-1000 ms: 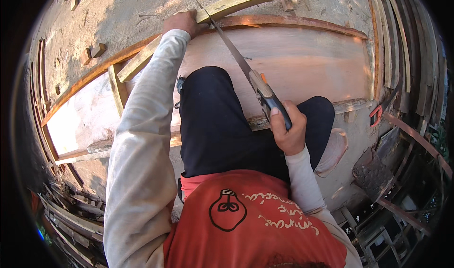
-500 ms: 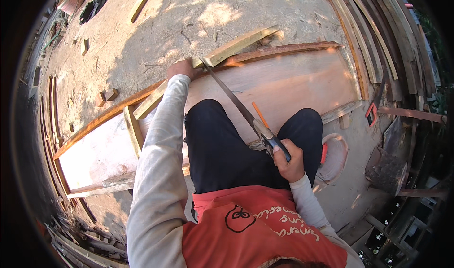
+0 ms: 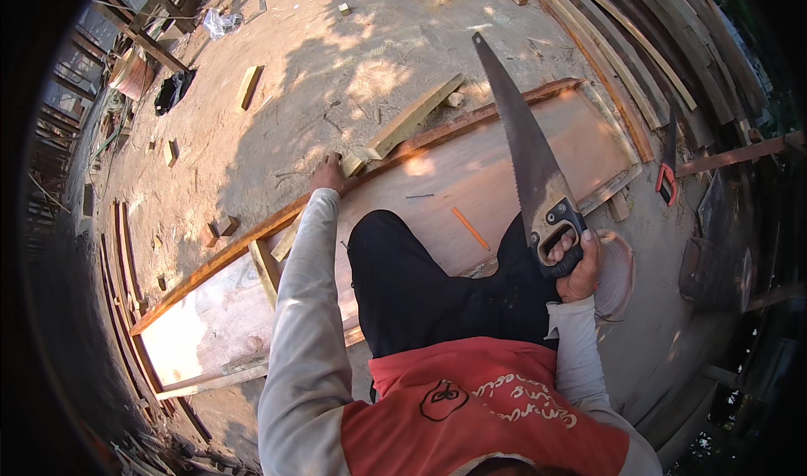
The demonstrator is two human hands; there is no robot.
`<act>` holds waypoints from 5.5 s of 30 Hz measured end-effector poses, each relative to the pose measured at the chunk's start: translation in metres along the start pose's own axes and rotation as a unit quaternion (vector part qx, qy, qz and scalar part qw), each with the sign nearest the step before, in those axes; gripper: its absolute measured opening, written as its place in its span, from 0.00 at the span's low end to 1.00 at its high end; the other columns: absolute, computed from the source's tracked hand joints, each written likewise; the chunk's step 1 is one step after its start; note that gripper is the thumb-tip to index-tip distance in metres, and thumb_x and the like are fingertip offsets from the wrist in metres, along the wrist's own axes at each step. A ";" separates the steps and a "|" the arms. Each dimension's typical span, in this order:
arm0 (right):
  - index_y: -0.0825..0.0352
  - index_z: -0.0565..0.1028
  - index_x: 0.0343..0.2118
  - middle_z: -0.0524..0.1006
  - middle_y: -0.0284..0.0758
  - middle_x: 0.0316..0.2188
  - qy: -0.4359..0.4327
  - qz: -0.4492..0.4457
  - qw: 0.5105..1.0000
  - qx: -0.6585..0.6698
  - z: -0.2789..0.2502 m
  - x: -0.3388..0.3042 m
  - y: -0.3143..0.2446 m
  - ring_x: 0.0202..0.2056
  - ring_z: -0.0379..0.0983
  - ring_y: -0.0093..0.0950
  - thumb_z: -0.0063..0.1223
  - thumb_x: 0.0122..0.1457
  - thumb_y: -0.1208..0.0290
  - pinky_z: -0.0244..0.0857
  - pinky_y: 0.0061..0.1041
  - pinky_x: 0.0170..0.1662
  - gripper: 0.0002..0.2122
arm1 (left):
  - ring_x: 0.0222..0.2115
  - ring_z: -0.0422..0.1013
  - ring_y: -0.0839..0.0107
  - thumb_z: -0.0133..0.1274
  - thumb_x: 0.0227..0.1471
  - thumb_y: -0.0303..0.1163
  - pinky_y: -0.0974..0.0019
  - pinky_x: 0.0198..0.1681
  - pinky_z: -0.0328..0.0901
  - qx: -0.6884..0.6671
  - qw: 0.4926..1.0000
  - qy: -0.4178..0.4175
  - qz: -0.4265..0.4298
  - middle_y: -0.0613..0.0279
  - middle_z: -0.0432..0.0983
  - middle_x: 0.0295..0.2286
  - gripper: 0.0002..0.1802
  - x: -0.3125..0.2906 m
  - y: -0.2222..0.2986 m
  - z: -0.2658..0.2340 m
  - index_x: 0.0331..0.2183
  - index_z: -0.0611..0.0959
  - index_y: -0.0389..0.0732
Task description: The person constructs a wooden frame by measuring wood with a tape measure, marking it with a pencil, sawing a plank, and hammering nails to join pieces together on a plywood base.
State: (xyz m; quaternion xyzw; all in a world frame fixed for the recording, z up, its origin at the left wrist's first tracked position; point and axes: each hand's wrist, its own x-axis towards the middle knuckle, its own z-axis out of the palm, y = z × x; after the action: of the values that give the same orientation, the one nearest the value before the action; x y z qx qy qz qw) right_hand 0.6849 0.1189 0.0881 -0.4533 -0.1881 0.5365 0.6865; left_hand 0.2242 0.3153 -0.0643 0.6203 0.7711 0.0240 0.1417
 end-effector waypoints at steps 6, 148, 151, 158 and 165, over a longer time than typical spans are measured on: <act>0.69 0.73 0.35 0.74 0.37 0.24 0.094 -0.208 0.915 -0.332 -0.094 0.041 -0.037 0.24 0.72 0.31 0.59 0.59 0.61 0.67 0.30 0.30 0.14 | 0.46 0.76 0.48 0.68 0.42 0.49 0.51 0.51 0.69 -0.027 0.999 -0.014 -0.018 0.47 0.81 0.43 0.36 -0.013 -0.016 -0.014 0.50 0.78 0.42; 0.65 0.76 0.47 0.76 0.47 0.43 -0.082 0.129 0.710 -0.688 -0.230 -0.178 0.190 0.45 0.75 0.47 0.54 0.61 0.59 0.69 0.45 0.50 0.17 | 0.42 0.78 0.55 0.53 0.59 0.42 0.59 0.48 0.72 -0.120 0.910 -0.132 0.373 0.45 0.81 0.39 0.22 -0.035 0.095 0.098 0.44 0.82 0.31; 0.63 0.76 0.47 0.75 0.47 0.46 0.022 0.180 0.709 -0.681 -0.235 -0.189 0.212 0.46 0.75 0.46 0.54 0.60 0.58 0.69 0.46 0.51 0.17 | 0.42 0.78 0.54 0.54 0.58 0.43 0.59 0.49 0.71 -0.210 0.907 -0.210 0.298 0.44 0.81 0.39 0.24 -0.042 0.109 0.124 0.44 0.81 0.31; 0.64 0.74 0.47 0.75 0.48 0.46 0.009 0.248 0.665 -0.705 -0.281 -0.190 0.225 0.49 0.74 0.49 0.54 0.60 0.63 0.71 0.47 0.50 0.15 | 0.43 0.78 0.53 0.58 0.53 0.47 0.59 0.50 0.71 -0.394 0.875 -0.244 0.139 0.43 0.81 0.39 0.29 -0.075 0.170 0.181 0.46 0.81 0.30; 0.65 0.72 0.53 0.75 0.51 0.47 0.018 0.265 0.725 -0.636 -0.305 -0.168 0.222 0.48 0.75 0.50 0.53 0.62 0.66 0.71 0.43 0.50 0.18 | 0.45 0.76 0.51 0.64 0.44 0.54 0.58 0.52 0.70 -0.392 0.909 -0.136 -0.041 0.42 0.79 0.43 0.40 -0.089 0.241 0.183 0.49 0.78 0.31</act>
State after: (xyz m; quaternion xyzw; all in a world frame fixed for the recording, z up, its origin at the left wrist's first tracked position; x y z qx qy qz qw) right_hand 0.7271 -0.1589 -0.2147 -0.8244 -0.3454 0.4428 0.0706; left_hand 0.5158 0.2595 -0.1712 0.4795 0.6979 0.2342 0.4776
